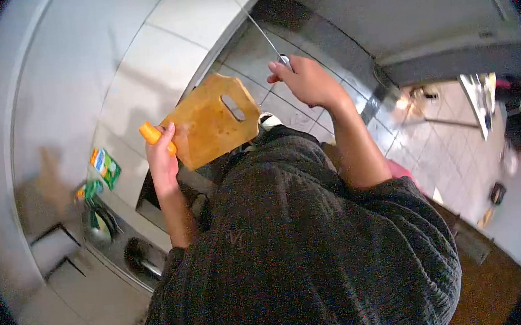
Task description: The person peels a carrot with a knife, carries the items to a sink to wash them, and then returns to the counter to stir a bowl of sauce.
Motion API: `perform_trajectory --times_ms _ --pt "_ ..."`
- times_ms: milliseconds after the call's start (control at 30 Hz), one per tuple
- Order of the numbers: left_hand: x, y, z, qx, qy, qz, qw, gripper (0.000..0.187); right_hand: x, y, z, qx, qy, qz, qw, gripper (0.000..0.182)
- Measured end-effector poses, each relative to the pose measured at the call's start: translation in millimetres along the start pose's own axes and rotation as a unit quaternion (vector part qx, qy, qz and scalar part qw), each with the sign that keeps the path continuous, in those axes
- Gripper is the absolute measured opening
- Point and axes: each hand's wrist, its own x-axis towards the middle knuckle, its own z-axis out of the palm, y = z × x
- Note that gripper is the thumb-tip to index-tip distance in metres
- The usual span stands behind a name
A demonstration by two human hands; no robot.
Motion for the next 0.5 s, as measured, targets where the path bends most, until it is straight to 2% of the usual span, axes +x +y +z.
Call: perform_trajectory --times_ms 100,200,333,500 --pt "20.5 -3.5 25.4 -0.004 -0.091 -0.062 0.994 0.024 -29.1 11.2 5.4 0.016 0.072 0.022 0.997 0.046" --pt "32.6 -2.8 61.2 0.023 -0.144 -0.075 0.986 0.025 -44.7 39.6 9.5 0.028 0.101 0.071 0.992 0.047" --pt "45.8 -13.4 112.7 0.074 -0.194 -0.1 0.973 0.026 -61.6 78.4 -2.4 0.208 0.187 0.089 0.956 0.046" --pt "54.1 -40.3 201.1 0.106 -0.291 -0.122 0.943 0.025 -75.7 124.5 -40.9 0.28 0.282 0.11 0.911 0.045"
